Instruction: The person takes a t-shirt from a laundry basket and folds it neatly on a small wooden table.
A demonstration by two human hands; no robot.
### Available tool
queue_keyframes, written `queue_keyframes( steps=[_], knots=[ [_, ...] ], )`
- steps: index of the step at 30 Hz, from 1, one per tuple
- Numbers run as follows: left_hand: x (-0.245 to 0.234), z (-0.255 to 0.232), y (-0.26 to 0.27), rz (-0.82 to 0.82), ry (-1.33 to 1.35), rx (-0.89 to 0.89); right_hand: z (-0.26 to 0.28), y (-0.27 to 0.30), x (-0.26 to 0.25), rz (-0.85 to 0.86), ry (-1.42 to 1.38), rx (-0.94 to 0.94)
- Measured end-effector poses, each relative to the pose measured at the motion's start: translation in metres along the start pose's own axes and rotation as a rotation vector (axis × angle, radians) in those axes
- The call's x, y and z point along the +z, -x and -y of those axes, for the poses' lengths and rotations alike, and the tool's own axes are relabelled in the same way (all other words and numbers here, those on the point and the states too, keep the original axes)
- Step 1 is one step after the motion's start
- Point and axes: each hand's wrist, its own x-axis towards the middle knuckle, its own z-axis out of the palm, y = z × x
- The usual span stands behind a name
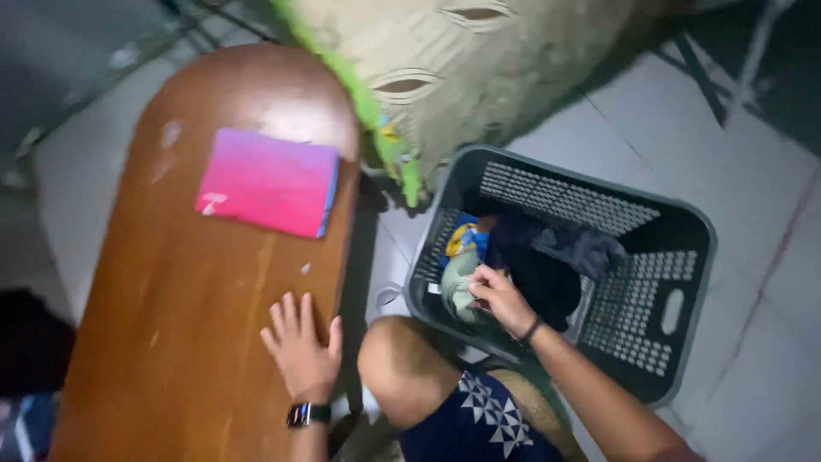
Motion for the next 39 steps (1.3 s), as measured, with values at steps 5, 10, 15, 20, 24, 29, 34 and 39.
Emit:
queue_keyframes(
  steps=[5, 10, 15, 20, 24, 29, 34, 39],
  knots=[
    [-0.082, -0.027, 0.000, -0.160, 0.618, 0.157, 0.116, 0.073, 0.073, 0.314, -0.481, -0.151],
    [-0.131, -0.026, 0.067, -0.146, 0.939, 0.162, 0.187, 0.136, 0.167, 0.746, -0.425, -0.298],
    [-0.192, 0.024, 0.122, -0.399, 0.910, -0.178, 0.210, 0.173, 0.236, 0.988, -0.391, -0.258],
    [-0.212, 0.083, 0.192, -0.462, 0.665, -0.278, 0.220, 0.189, 0.272, 1.127, -0.436, -0.192],
    [-0.216, 0.121, 0.243, -0.312, 0.431, -0.434, 0.219, 0.186, 0.290, 1.116, -0.310, -0.201],
    [-0.262, 0.133, 0.267, -0.194, 0.494, -0.564, 0.236, 0.179, 0.320, 0.906, 0.245, -0.428],
    [-0.240, 0.124, 0.281, -0.030, 1.207, -0.655, 0.227, 0.167, 0.356, 0.360, 0.557, -1.133],
    [-0.222, 0.096, 0.265, -0.308, 1.544, -0.948, 0.180, 0.234, 0.361, 0.803, 0.564, -0.797]
  ],
)
